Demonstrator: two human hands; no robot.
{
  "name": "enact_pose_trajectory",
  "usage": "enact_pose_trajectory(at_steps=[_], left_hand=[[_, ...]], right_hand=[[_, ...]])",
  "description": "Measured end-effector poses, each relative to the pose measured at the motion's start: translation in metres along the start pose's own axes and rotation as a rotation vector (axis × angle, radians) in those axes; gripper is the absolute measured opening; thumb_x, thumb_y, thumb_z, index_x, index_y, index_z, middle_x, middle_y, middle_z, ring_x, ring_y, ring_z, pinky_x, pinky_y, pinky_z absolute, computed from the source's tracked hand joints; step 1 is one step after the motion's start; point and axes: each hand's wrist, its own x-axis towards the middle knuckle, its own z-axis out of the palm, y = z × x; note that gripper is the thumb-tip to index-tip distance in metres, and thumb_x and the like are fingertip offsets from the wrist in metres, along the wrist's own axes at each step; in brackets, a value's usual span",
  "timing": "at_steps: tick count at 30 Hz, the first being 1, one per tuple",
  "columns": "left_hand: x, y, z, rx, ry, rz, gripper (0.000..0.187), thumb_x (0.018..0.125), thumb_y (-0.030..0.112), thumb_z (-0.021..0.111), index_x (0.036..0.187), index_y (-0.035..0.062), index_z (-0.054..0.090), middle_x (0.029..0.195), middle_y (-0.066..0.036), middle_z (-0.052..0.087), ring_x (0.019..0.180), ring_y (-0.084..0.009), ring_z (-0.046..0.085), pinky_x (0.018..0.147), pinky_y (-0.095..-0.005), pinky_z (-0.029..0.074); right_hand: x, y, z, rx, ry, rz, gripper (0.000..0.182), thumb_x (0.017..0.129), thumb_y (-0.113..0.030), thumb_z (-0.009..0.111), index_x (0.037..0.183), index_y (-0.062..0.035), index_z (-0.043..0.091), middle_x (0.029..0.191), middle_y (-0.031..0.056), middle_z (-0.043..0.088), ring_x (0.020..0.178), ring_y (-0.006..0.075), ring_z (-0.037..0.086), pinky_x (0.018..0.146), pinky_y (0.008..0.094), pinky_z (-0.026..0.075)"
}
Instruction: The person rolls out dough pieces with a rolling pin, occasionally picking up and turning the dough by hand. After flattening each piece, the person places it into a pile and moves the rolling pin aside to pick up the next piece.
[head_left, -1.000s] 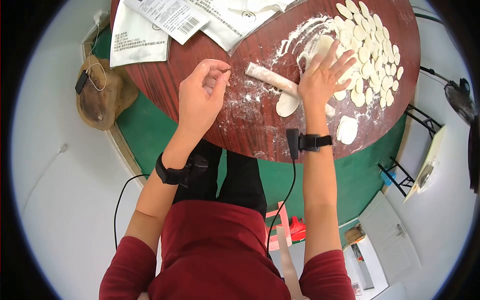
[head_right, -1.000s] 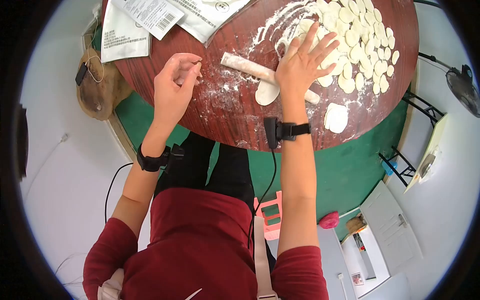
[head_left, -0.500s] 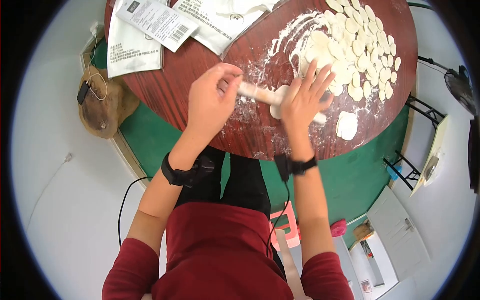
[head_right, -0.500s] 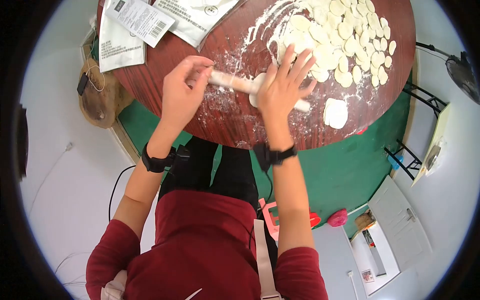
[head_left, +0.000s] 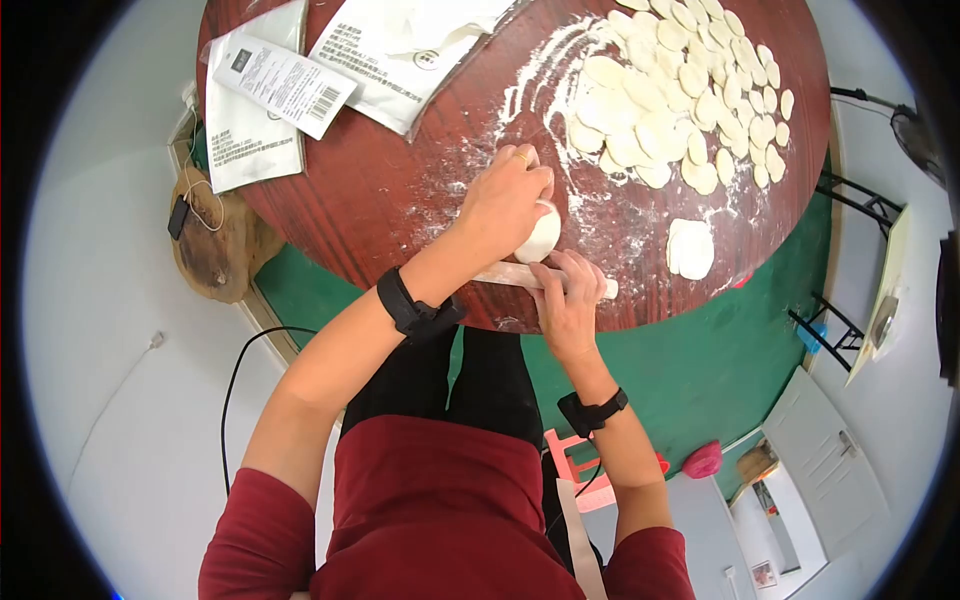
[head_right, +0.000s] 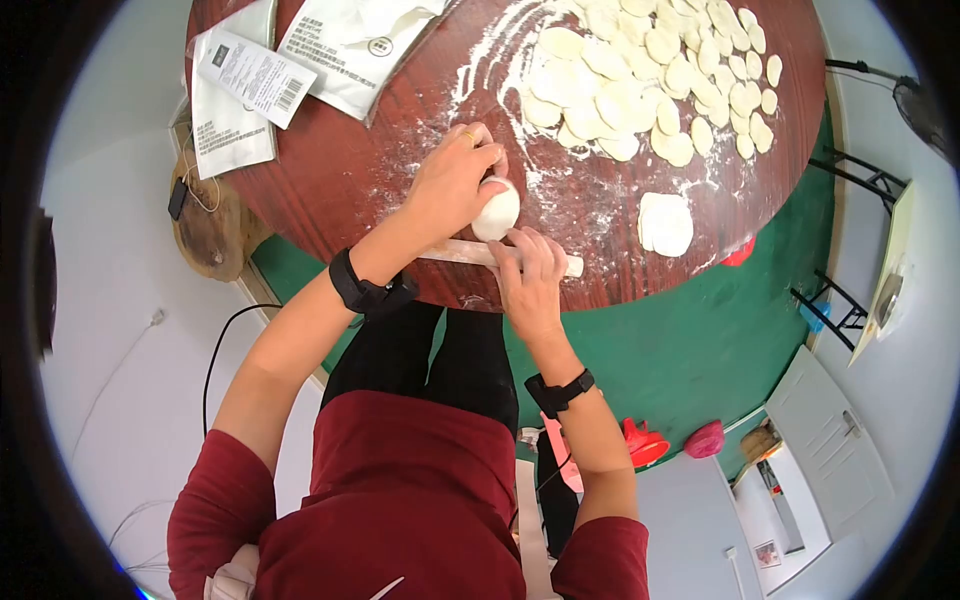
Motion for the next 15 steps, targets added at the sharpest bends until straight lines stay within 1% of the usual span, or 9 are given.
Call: enact_pose_trajectory(at_steps=[4,6,7,9,10,11,13,14,15], left_hand=[[0.005,0.017,-0.008,-0.026,-0.067,0.012,0.017,0.085,0.012,0.079,0.092,0.0041,0.066,0.100,-0.012,0.067,0.101,-0.0346,0.065,0.084,-0.0474,0.052],[0.006,0.034,-0.020,-0.189,-0.274,-0.110,0.016,0.085,0.012,0.079,0.093,0.0053,0.068,0.092,-0.011,0.069,0.092,-0.0345,0.067,0.077,-0.0451,0.053],[0.004,0.039,-0.020,-0.184,-0.280,-0.105,0.016,0.085,0.012,0.079,0.093,0.0053,0.068,0.092,-0.011,0.069,0.092,-0.0345,0.067,0.077,-0.0451,0.053],[0.001,0.046,-0.023,-0.272,-0.137,0.251,0.014,0.086,0.011,0.079,0.095,0.0063,0.070,0.090,-0.010,0.070,0.085,-0.0345,0.067,0.074,-0.0434,0.054],[0.000,0.050,-0.027,-0.243,-0.149,0.268,0.012,0.083,0.007,0.076,0.094,0.0073,0.072,0.092,-0.007,0.071,0.091,-0.0320,0.068,0.079,-0.0418,0.056],[0.001,0.045,-0.027,-0.243,-0.152,0.271,0.012,0.083,0.007,0.076,0.094,0.0073,0.072,0.092,-0.007,0.071,0.091,-0.0320,0.068,0.079,-0.0418,0.056],[0.001,0.022,-0.027,-0.027,-0.195,0.548,0.010,0.078,0.003,0.074,0.088,0.0068,0.073,0.092,-0.005,0.071,0.099,-0.0281,0.068,0.084,-0.0413,0.057],[0.000,0.010,-0.027,0.038,-0.264,0.518,0.009,0.075,0.002,0.072,0.084,0.0057,0.073,0.098,-0.003,0.071,0.108,-0.0267,0.066,0.090,-0.0409,0.057],[-0.002,0.001,-0.029,0.043,-0.265,0.512,0.009,0.075,0.002,0.072,0.084,0.0057,0.073,0.098,-0.003,0.071,0.108,-0.0267,0.066,0.090,-0.0409,0.057]], right_hand=[[-0.001,0.006,-0.006,0.086,-0.029,-0.055,0.041,0.086,-0.018,0.080,0.125,-0.0134,0.068,0.131,0.0056,0.055,0.130,0.0281,0.054,0.109,0.0521,0.040],[-0.005,0.008,-0.010,0.106,-0.037,-0.064,0.041,0.086,-0.018,0.079,0.125,-0.0125,0.067,0.130,0.0059,0.056,0.130,0.0281,0.054,0.109,0.0518,0.040],[-0.008,0.008,-0.012,0.124,-0.050,-0.084,0.042,0.086,-0.019,0.079,0.126,-0.0116,0.067,0.129,0.0062,0.056,0.129,0.0280,0.054,0.109,0.0515,0.041],[-0.011,0.009,-0.017,0.134,-0.065,-0.092,0.041,0.087,-0.018,0.077,0.126,-0.0109,0.067,0.128,0.0063,0.056,0.129,0.0279,0.055,0.109,0.0512,0.041],[-0.013,0.010,-0.020,0.145,-0.088,-0.105,0.040,0.087,-0.018,0.075,0.126,-0.0102,0.066,0.127,0.0064,0.057,0.129,0.0278,0.055,0.109,0.0509,0.041],[-0.015,0.011,-0.023,0.144,-0.085,-0.102,0.040,0.087,-0.018,0.075,0.126,-0.0102,0.066,0.127,0.0064,0.057,0.129,0.0278,0.055,0.109,0.0509,0.041],[-0.017,0.013,-0.028,0.171,-0.178,-0.122,0.039,0.088,-0.017,0.072,0.127,-0.0101,0.066,0.127,0.0068,0.058,0.128,0.0273,0.055,0.110,0.0506,0.041],[-0.018,0.014,-0.030,0.176,-0.178,-0.122,0.039,0.088,-0.017,0.072,0.127,-0.0101,0.066,0.127,0.0068,0.058,0.128,0.0273,0.055,0.110,0.0506,0.041],[-0.018,0.017,-0.031,0.188,-0.205,-0.134,0.039,0.089,-0.017,0.072,0.127,-0.0102,0.066,0.127,0.0065,0.058,0.128,0.0271,0.056,0.110,0.0506,0.041]])
